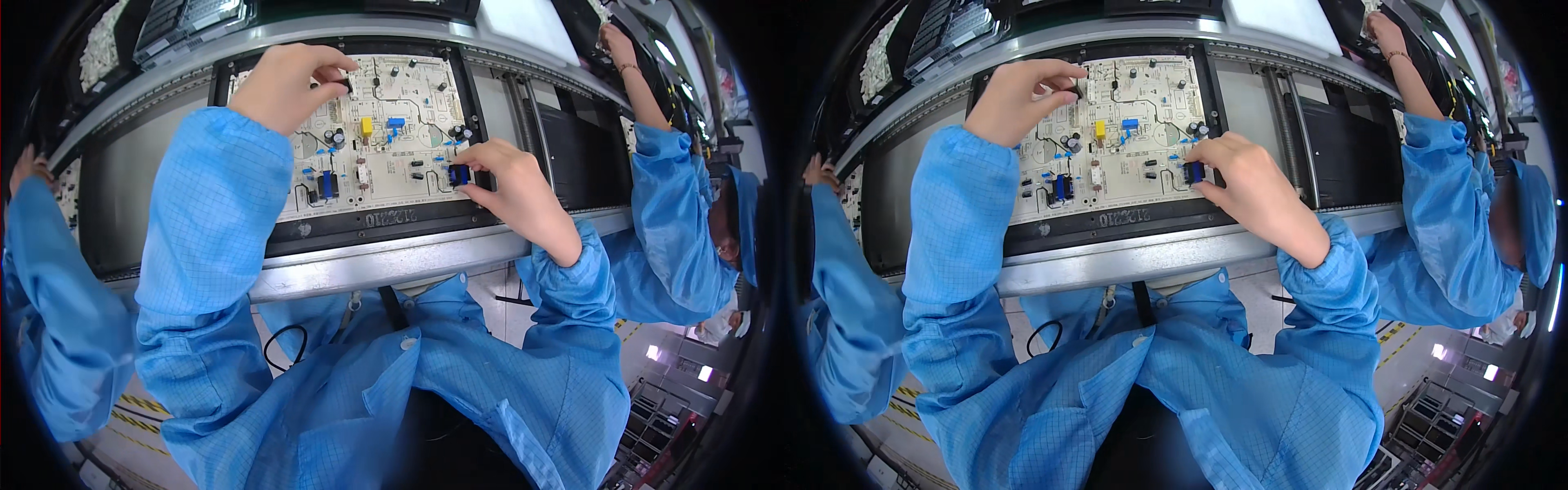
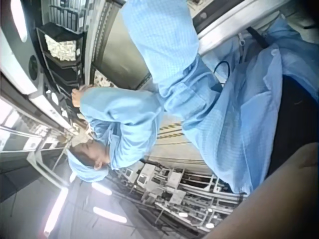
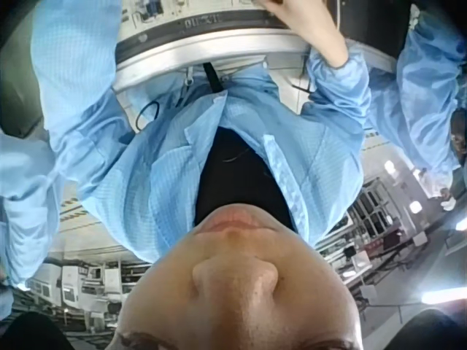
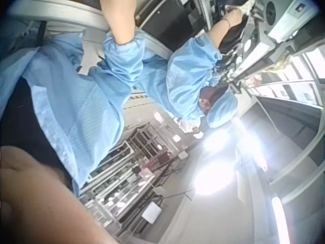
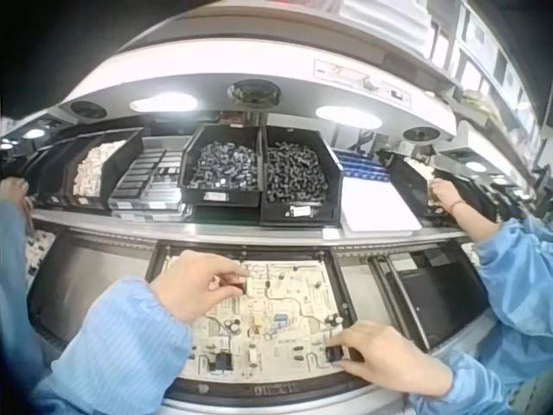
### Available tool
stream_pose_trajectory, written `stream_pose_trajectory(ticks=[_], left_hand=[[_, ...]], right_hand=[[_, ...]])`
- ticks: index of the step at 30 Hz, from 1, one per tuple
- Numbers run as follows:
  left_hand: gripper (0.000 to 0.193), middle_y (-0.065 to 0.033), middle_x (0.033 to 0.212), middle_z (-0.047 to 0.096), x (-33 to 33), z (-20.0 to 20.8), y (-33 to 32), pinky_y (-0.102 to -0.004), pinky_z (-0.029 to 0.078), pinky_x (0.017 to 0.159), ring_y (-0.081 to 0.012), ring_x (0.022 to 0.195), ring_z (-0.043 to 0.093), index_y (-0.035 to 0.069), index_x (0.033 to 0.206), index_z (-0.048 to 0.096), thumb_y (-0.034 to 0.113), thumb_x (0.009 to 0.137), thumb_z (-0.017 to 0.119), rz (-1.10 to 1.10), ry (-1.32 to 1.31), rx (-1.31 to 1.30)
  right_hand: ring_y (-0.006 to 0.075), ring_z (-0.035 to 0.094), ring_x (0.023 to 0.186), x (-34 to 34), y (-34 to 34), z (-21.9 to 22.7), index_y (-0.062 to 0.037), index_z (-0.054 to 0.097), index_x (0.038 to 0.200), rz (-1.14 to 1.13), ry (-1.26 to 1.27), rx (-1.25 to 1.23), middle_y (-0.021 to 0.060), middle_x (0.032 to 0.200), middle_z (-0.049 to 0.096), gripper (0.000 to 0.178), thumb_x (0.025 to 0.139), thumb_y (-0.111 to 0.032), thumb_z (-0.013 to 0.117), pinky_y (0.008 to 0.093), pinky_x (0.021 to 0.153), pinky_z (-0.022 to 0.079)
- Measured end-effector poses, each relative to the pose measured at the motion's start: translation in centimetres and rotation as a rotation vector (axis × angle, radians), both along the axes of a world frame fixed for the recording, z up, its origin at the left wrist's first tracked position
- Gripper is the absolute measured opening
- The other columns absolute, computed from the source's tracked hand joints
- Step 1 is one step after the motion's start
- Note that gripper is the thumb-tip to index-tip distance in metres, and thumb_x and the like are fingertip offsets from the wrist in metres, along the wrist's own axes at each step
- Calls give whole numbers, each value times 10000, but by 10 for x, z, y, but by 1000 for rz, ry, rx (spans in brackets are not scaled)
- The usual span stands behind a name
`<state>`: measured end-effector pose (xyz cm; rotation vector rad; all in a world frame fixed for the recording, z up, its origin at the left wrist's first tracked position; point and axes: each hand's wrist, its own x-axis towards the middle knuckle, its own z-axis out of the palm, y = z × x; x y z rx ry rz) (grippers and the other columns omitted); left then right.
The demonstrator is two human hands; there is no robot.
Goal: Manually picking and placing electronic components onto printed circuit boards on an industrial assembly line.
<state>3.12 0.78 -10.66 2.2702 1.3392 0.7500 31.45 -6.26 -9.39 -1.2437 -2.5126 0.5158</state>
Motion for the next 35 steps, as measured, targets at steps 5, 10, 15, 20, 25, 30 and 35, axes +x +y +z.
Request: stream_pose_trajectory(ticks=[5,10,15,20,25,30,35], left_hand=[[216,-92,909,668,23,-5,1,-346,515,795,-248,868,636,80,1016,664,149,813,648,23,106,12],[185,-79,940,669,33,-8,14,-360,508,806,-253,919,622,96,992,677,169,832,621,60,185,48],[209,-116,973,670,33,0,16,-342,505,803,-265,888,639,55,1014,672,129,827,614,55,201,14],[194,-111,975,666,32,1,17,-350,509,796,-275,890,632,84,1000,680,157,843,592,41,285,70],[182,-77,952,667,32,-7,21,-367,510,812,-260,899,631,123,1000,676,142,839,593,-23,265,96],[186,-117,959,660,34,-11,20,-346,512,787,-284,877,627,54,992,670,122,837,591,-47,265,160],[194,-120,987,655,36,-6,20,-342,510,797,-287,899,625,53,1001,665,120,830,601,-86,266,142]], right_hand=[[254,608,811,6,2,1,-21,621,971,-18,44,-62,119,854,603,341,652,-30,740,347,744,491],[268,594,778,-6,43,34,-41,557,1065,144,-133,126,112,881,608,467,672,-199,755,346,692,480],[344,618,703,-62,176,79,18,568,945,30,84,317,209,795,628,231,766,-114,630,391,626,484],[399,609,761,-84,295,37,41,583,863,-106,-79,726,267,773,603,183,764,-112,572,462,676,497],[411,605,753,-77,308,28,58,593,793,-186,-85,762,275,767,599,196,762,-135,603,459,690,508],[409,597,763,-69,297,33,37,586,778,-182,-117,821,260,767,593,178,747,-129,644,455,693,500],[413,588,826,-58,296,32,32,552,892,-171,-32,830,260,821,588,229,742,-110,652,456,723,489]])
